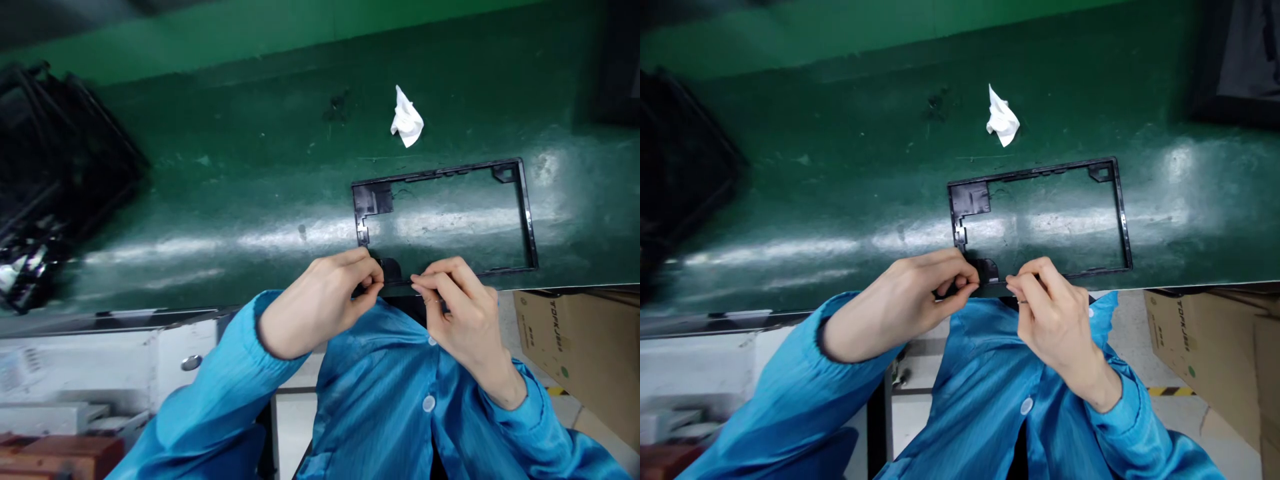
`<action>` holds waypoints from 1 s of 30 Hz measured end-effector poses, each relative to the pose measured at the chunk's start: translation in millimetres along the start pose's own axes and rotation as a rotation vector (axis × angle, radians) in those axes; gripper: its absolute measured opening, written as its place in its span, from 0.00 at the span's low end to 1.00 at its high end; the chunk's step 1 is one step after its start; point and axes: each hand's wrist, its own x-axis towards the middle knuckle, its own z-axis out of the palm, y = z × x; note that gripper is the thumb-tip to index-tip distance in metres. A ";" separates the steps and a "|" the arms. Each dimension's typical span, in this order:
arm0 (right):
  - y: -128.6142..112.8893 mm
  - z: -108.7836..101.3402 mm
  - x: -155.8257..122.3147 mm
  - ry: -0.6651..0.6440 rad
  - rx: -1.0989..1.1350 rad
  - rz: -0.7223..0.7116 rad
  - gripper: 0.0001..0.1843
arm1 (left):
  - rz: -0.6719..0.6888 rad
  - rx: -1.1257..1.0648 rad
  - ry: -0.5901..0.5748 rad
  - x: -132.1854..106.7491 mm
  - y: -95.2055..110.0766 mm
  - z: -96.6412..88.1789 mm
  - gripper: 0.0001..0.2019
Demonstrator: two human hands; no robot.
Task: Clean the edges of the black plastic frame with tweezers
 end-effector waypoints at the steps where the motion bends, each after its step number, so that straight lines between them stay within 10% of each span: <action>1: -0.4 -0.4 -0.2 0.004 -0.004 -0.002 0.08 | 0.000 0.004 0.011 -0.1 1.2 1.6 0.05; 18: -9.9 0.1 0.7 -0.023 0.004 -0.008 0.10 | 0.042 -0.157 0.139 -9.6 -11.2 14.6 0.05; 30: -15.7 18.5 1.4 -0.023 0.034 -0.034 0.13 | 0.199 0.363 0.268 -9.7 3.7 31.6 0.11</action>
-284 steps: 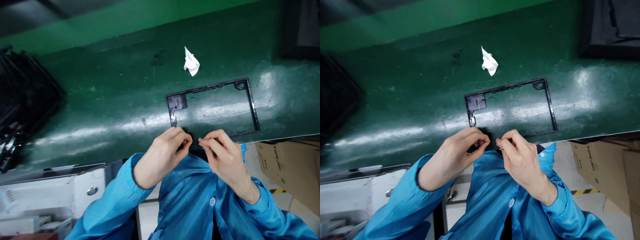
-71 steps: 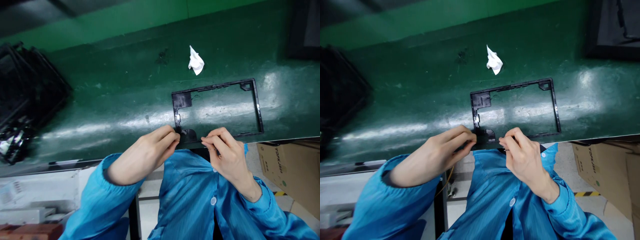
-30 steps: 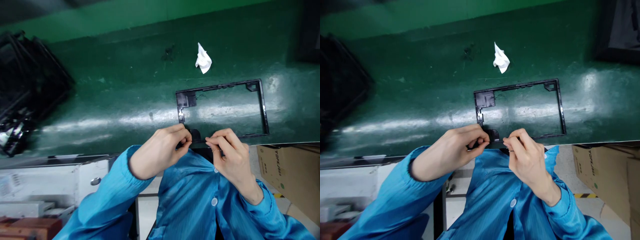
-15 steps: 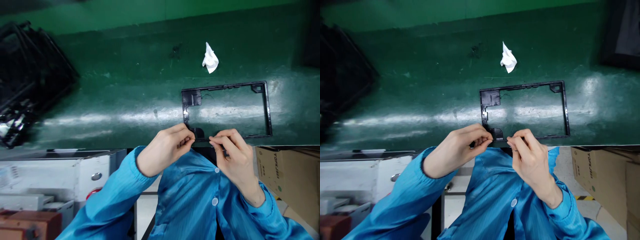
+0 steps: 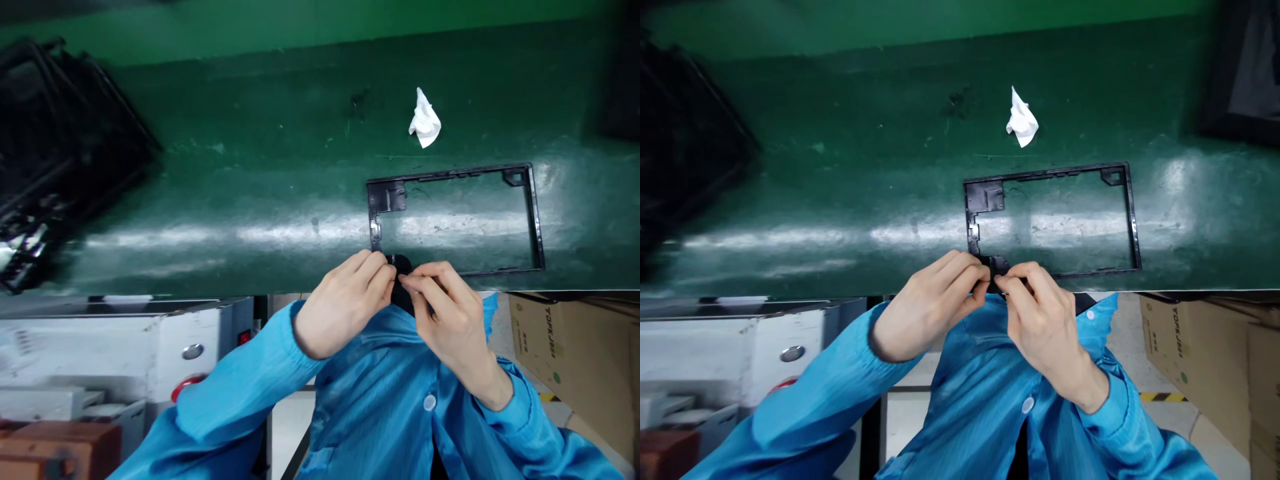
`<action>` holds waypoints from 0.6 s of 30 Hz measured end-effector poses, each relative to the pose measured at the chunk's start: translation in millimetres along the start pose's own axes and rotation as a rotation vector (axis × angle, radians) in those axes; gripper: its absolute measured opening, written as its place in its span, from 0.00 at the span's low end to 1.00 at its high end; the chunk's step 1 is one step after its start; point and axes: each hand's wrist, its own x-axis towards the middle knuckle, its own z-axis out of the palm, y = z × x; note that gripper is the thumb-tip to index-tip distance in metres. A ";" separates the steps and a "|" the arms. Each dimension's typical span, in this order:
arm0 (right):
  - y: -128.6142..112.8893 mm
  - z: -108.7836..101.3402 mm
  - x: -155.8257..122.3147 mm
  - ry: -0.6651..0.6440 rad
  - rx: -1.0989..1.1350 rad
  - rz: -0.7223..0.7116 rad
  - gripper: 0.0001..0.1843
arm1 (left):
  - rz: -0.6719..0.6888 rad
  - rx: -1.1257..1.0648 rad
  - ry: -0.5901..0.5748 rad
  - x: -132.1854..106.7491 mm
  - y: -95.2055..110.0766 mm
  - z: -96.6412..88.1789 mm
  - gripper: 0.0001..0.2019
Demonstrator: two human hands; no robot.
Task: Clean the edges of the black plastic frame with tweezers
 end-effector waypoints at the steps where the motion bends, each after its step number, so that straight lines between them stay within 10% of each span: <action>1: 0.3 -0.5 -0.3 0.001 0.003 0.000 0.13 | 0.000 -0.009 0.020 -0.4 -1.3 0.4 0.10; 18: 1.2 -1.5 1.6 -0.008 0.029 -0.001 0.13 | -0.118 -0.363 0.028 -10.9 -18.2 -8.2 0.04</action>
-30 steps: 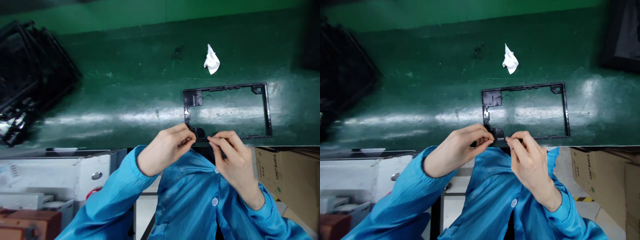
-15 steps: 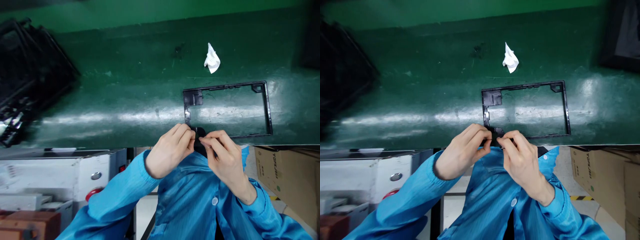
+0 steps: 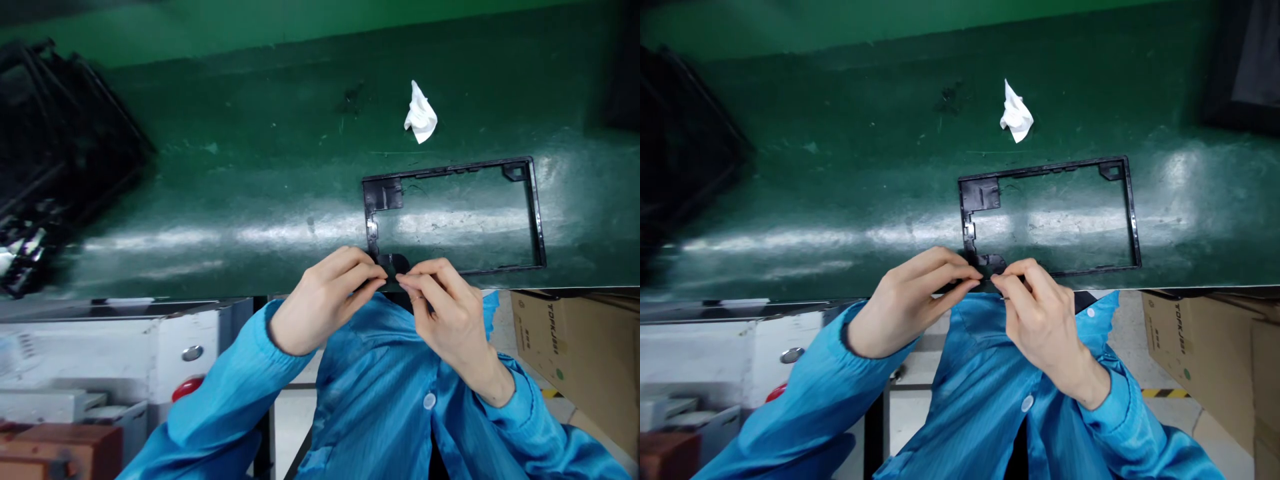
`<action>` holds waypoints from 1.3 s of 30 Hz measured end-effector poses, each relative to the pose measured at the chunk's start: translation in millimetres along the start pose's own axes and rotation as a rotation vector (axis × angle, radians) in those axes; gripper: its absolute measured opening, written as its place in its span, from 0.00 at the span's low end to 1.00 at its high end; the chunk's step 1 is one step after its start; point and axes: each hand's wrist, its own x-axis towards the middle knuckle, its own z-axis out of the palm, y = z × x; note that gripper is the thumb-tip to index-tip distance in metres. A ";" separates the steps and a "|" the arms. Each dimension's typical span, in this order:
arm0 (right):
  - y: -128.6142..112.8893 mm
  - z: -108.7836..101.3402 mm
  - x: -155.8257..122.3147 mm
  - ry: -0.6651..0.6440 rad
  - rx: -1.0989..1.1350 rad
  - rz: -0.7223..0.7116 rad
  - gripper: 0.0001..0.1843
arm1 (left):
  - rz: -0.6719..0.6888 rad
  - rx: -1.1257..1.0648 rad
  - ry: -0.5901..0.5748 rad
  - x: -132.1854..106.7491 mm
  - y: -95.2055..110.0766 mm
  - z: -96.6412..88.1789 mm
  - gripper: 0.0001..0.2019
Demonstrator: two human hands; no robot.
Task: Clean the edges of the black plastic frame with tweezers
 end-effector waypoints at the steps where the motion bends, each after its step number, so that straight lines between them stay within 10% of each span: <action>1: -0.2 -0.3 0.4 0.001 -0.005 -0.001 0.13 | 0.000 0.019 -0.007 0.2 1.0 0.5 0.05; 13: -0.4 0.0 0.7 0.015 -0.027 -0.004 0.13 | -0.128 -0.005 -0.199 16.7 7.2 -13.1 0.06; 29: -1.0 -0.7 -0.6 -0.018 -0.025 0.013 0.13 | -0.034 0.204 0.003 4.1 16.6 10.7 0.08; 39: -1.0 -1.1 1.6 -0.011 -0.019 0.007 0.11 | -0.120 -0.067 -0.102 8.8 5.5 -5.4 0.08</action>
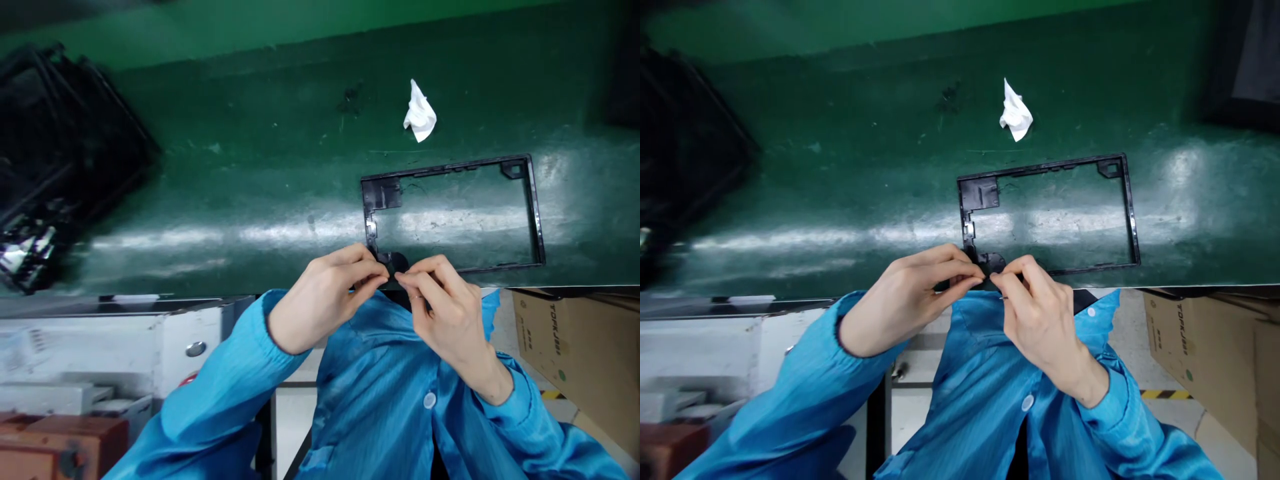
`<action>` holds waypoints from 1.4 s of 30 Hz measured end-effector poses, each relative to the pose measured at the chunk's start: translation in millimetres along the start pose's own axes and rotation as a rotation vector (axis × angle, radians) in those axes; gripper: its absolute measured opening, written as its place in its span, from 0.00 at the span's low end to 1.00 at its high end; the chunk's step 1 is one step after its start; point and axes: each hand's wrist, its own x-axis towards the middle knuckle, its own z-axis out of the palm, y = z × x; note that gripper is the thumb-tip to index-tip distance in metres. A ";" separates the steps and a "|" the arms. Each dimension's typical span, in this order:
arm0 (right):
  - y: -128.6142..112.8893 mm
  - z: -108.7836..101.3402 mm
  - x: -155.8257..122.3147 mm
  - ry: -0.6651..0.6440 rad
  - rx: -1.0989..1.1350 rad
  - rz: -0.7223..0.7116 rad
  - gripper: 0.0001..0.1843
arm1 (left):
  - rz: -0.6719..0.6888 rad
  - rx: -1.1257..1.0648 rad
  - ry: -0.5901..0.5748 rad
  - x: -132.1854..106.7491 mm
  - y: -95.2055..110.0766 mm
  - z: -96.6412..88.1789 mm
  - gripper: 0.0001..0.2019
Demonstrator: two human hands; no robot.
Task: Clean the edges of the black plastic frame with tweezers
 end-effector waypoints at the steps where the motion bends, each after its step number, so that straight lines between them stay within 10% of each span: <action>1: 0.1 0.0 0.0 0.002 -0.001 0.001 0.12 | 0.008 0.012 -0.004 0.9 0.2 -0.7 0.08; 19: -1.0 -0.2 1.1 0.017 0.011 -0.003 0.10 | -0.034 0.128 0.101 -6.1 -0.9 2.7 0.06; 42: 2.1 0.1 0.4 0.002 0.042 -0.009 0.10 | -0.114 0.231 -0.108 1.5 3.7 3.9 0.03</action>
